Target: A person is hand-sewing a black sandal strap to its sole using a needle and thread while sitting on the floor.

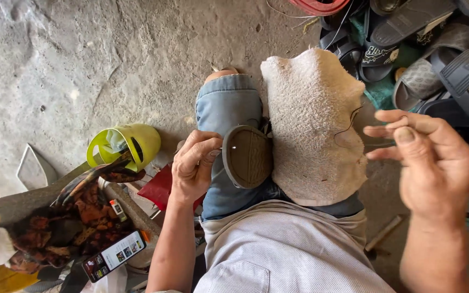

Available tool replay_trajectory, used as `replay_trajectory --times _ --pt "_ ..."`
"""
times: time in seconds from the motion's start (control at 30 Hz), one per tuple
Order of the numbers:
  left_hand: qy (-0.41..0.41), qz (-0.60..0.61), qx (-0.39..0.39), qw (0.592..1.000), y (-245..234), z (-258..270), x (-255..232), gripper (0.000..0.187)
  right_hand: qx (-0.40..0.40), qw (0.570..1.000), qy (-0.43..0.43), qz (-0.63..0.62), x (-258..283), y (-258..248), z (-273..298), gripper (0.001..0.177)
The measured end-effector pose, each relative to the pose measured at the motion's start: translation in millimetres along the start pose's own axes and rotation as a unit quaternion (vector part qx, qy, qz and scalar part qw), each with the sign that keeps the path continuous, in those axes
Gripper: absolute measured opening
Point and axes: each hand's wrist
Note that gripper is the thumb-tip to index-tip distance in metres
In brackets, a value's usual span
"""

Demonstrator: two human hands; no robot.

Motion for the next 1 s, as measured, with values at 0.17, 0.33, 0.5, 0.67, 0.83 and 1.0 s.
replay_trajectory --times 0.17,0.33,0.5,0.67,0.83,1.0 --pt "0.039 -0.017 0.039 0.998 2.0 -14.8 -9.6 0.017 -0.052 0.965 -0.007 0.256 -24.4 -13.9 6.0 0.022" --pt "0.07 -0.099 0.091 0.988 14.3 -33.4 -31.5 0.022 -0.152 0.863 -0.167 0.452 -18.7 10.8 8.9 0.008" --pt "0.092 -0.13 0.119 0.98 23.1 -44.1 -44.1 0.033 -0.027 0.914 -0.301 0.271 18.7 71.5 -9.0 0.033" --pt "0.133 -0.157 0.075 0.976 23.5 -43.7 -40.9 0.018 0.024 0.912 -0.344 0.223 25.1 106.6 -31.6 0.027" --pt "0.128 -0.179 0.052 0.974 25.2 -43.3 -35.7 0.013 0.076 0.928 -0.307 0.199 15.6 87.5 -23.5 0.013" --pt "0.124 -0.151 0.066 0.979 35.8 -53.4 -36.5 0.012 0.12 0.974 -0.177 -0.075 14.5 57.6 -5.5 0.016"
Point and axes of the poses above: each hand's wrist, its own z-axis away from the middle knuckle, its own y-axis out of the palm, x = y × z, and after that the axes turned 7 degrees about z, right-handed
